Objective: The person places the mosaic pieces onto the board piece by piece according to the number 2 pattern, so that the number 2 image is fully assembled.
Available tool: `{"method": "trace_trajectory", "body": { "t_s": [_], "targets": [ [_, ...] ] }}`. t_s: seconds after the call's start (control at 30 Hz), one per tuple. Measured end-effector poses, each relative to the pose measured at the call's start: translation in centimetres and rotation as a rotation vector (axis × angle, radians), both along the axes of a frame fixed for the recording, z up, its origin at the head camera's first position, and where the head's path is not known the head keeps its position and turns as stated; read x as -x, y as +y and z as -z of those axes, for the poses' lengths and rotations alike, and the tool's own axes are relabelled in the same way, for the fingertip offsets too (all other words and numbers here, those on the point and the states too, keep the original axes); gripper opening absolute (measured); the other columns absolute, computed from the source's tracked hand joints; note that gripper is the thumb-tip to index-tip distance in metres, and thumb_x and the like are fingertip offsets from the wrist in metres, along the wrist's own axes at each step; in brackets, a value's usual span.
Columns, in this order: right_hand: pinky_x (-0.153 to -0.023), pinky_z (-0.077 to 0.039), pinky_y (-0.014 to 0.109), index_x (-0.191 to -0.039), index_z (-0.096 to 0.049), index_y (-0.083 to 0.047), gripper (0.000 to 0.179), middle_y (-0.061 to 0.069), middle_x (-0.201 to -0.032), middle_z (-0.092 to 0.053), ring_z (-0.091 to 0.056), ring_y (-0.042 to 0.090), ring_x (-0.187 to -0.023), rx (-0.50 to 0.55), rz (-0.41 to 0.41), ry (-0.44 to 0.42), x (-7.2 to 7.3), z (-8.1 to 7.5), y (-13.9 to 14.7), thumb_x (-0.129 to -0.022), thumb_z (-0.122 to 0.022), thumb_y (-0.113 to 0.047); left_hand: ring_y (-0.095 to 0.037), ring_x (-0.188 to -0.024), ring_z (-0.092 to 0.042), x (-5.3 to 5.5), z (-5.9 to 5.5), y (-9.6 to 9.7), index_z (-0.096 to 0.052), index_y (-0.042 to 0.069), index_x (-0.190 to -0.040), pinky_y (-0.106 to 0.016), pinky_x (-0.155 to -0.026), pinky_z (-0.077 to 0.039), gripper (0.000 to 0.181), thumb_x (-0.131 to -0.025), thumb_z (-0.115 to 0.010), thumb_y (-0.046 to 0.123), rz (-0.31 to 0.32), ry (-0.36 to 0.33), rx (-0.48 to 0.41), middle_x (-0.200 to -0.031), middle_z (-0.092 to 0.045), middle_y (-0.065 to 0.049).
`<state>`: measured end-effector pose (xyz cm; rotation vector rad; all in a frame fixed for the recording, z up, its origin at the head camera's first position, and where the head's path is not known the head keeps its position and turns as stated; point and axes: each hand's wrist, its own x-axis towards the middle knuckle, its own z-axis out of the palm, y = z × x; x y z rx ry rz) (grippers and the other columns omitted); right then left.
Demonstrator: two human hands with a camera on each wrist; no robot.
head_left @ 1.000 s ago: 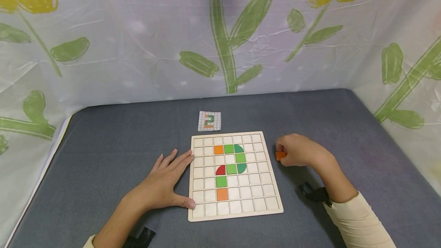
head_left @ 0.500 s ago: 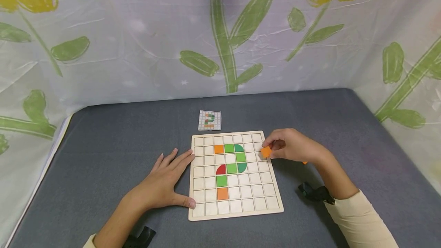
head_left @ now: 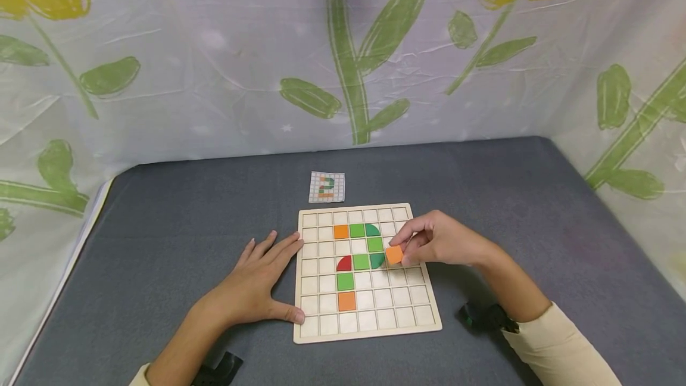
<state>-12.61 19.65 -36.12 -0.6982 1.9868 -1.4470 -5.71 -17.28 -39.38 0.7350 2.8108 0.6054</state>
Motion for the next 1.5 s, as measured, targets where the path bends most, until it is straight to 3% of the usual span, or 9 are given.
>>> {"method": "trace_trajectory", "body": {
  "t_s": [0.2, 0.67, 0.8, 1.17, 1.5],
  "targets": [
    [-0.067, -0.053, 0.024, -0.104, -0.073, 0.006, 0.026, 0.016, -0.085, -0.073, -0.068, 0.014, -0.074, 0.033, 0.023, -0.047, -2.0, 0.6, -1.4, -0.079, -0.081, 0.003, -0.044, -0.148, -0.019, 0.0, 0.1, 0.0, -0.032, 0.014, -0.158, -0.070, -0.112, -0.011, 0.126, -0.061, -0.069, 0.086, -0.001, 0.005, 0.005, -0.163, -0.029, -0.005],
    [-0.065, -0.053, 0.021, -0.098, -0.075, 0.000, 0.022, 0.002, -0.079, -0.070, -0.064, 0.010, -0.070, -0.033, 0.033, 0.002, -4.9, 1.7, -4.1, -0.078, -0.084, -0.001, -0.042, -0.149, -0.018, 0.1, 0.3, -0.2, -0.029, 0.015, -0.159, -0.068, -0.113, -0.008, 0.125, -0.063, -0.071, 0.083, 0.001, -0.023, -0.016, -0.163, -0.028, -0.003],
    [-0.065, -0.054, 0.021, -0.096, -0.076, 0.000, 0.021, -0.001, -0.079, -0.068, -0.062, 0.008, -0.071, -0.061, 0.018, 0.067, -5.2, 2.0, -4.5, -0.077, -0.085, 0.000, -0.042, -0.149, -0.018, 0.1, 0.3, -0.2, -0.029, 0.015, -0.160, -0.068, -0.113, -0.008, 0.126, -0.063, -0.070, 0.084, 0.000, -0.022, -0.017, -0.163, -0.028, -0.003],
    [-0.063, -0.052, 0.021, -0.088, -0.075, -0.007, 0.019, -0.010, -0.075, -0.059, -0.055, 0.002, -0.069, -0.200, -0.021, 0.360, -5.9, 2.0, -5.9, -0.075, -0.082, 0.005, -0.042, -0.148, -0.019, 0.0, 0.1, -0.1, -0.030, 0.014, -0.159, -0.068, -0.113, -0.008, 0.125, -0.063, -0.071, 0.083, -0.001, -0.012, -0.021, -0.162, -0.029, -0.004],
    [-0.059, -0.049, 0.020, -0.087, -0.080, -0.007, 0.020, -0.014, -0.070, -0.059, -0.052, 0.000, -0.066, -0.188, 0.006, 0.388, -6.0, 2.2, -5.9, -0.072, -0.085, 0.006, -0.042, -0.149, -0.018, 0.0, 0.2, -0.2, -0.029, 0.014, -0.160, -0.068, -0.113, -0.008, 0.125, -0.064, -0.071, 0.082, 0.003, -0.017, -0.025, -0.163, -0.028, -0.004]
  ]
}}
